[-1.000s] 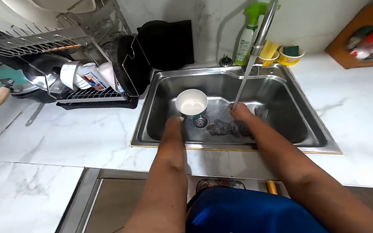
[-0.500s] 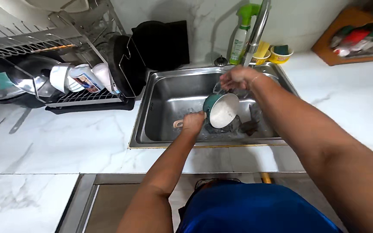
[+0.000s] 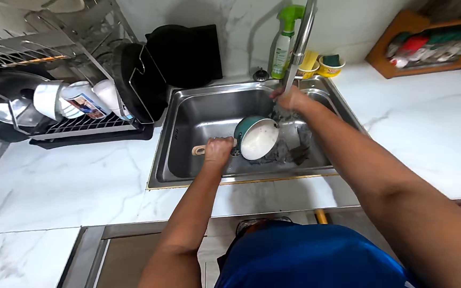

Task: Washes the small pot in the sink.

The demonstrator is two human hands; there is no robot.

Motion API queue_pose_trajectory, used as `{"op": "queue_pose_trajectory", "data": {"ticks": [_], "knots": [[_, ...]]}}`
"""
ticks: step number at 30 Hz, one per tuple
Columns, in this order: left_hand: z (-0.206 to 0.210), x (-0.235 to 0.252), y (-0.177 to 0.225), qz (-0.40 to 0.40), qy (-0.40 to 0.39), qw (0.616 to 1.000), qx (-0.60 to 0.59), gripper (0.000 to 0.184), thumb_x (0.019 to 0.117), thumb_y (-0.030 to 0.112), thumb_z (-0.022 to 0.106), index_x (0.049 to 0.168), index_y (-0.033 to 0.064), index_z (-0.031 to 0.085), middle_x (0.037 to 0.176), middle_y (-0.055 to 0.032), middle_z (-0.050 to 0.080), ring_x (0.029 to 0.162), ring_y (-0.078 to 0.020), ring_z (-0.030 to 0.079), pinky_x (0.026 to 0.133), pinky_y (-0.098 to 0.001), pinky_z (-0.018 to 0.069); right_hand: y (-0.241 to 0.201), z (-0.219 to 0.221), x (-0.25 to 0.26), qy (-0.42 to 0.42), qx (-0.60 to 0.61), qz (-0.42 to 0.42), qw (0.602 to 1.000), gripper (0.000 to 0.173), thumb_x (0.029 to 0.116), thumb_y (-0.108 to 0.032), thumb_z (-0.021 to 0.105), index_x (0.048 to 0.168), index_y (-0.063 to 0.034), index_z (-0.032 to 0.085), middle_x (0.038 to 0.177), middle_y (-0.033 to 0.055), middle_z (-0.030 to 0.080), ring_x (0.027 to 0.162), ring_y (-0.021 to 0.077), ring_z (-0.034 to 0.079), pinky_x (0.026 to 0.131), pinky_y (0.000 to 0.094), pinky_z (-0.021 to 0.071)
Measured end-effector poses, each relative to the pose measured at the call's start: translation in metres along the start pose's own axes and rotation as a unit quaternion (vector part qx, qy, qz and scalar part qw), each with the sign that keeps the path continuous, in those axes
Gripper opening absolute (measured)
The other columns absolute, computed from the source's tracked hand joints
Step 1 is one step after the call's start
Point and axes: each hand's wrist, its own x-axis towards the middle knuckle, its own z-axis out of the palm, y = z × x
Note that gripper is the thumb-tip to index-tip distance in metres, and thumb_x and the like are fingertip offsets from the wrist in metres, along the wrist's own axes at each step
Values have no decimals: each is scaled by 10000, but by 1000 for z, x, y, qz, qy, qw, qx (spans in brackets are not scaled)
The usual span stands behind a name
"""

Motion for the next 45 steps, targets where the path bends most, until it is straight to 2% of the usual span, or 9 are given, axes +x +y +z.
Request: {"op": "queue_pose_trajectory", "data": {"ticks": [6, 7, 9, 11, 23, 27, 32, 39, 45], "knots": [[-5, -13, -16, -14, 16, 1000, 9, 247, 1028, 23, 505, 1149, 68, 717, 1014, -198, 739, 1016, -399, 707, 891, -562, 528, 8, 14, 0, -168, 60, 13, 984, 267, 1071, -79, 487, 1273, -43, 656, 1148, 125, 693, 951, 185, 693, 877, 371, 575], [-4, -13, -17, -17, 23, 1000, 7, 248, 1027, 24, 504, 1148, 67, 717, 1012, -199, 739, 1020, -398, 706, 899, -560, 527, 9, 19, -1, -161, 30, 13, 986, 264, 1068, -98, 506, 1277, -48, 659, 1164, 135, 696, 983, 206, 693, 884, 384, 571], [1, -14, -22, -8, 69, 998, 0, 205, 1016, 21, 532, 1093, 32, 722, 960, -217, 735, 976, -417, 711, 866, -574, 534, 3, 28, -9, -67, -60, 50, 995, 339, 1034, -119, 561, 1317, 60, 617, 1320, 314, 611, 1239, 456, 594, 1045, 646, 446], [8, -13, -29, 1, 113, 994, 9, 168, 1001, 6, 551, 1045, 4, 713, 927, -227, 726, 937, -428, 710, 827, -572, 539, 4, 35, -10, -25, -87, 51, 995, 359, 1011, -131, 586, 1306, 71, 624, 1347, 346, 583, 1290, 509, 546, 1071, 694, 408], [18, -18, -63, 8, 219, 974, 62, 107, 967, -22, 607, 998, 17, 702, 881, -209, 720, 904, -425, 710, 730, -558, 529, 34, 51, -10, -87, 122, 49, 987, 315, 1030, -47, 541, 1328, -15, 636, 1301, 218, 644, 1184, 326, 626, 1019, 516, 489], [25, -18, -71, 29, 235, 969, 65, 81, 947, -8, 643, 946, 45, 704, 826, -180, 716, 855, -391, 716, 706, -541, 522, 11, 33, -10, -125, 254, 32, 959, 325, 1047, -44, 508, 1364, -13, 574, 1219, 127, 680, 990, 150, 663, 872, 331, 544], [23, -15, -64, -5, 191, 981, 18, 79, 931, 6, 658, 974, 37, 716, 861, -202, 727, 875, -417, 717, 749, -585, 523, -13, 0, -10, -127, 131, 1, 983, 287, 1041, -69, 542, 1309, -42, 639, 1187, 127, 677, 967, 172, 644, 875, 381, 533], [-8, -7, -40, -249, -12, 965, -77, 233, 972, 201, 646, 1169, 87, 697, 1020, -248, 729, 979, -485, 703, 778, -675, 530, 2, -2, -13, -121, 152, 26, 981, 255, 1052, -60, 512, 1258, 7, 646, 1099, 133, 705, 896, 155, 690, 849, 343, 574], [-16, 12, 8, -206, -121, 957, -166, 514, 923, 512, 730, 1184, 70, 710, 1170, -225, 705, 1122, -429, 670, 900, -658, 518, -18, 8, -11, -156, 185, 13, 970, 264, 1082, -76, 455, 1253, 4, 639, 1065, 110, 691, 841, 118, 668, 801, 300, 569]]}}
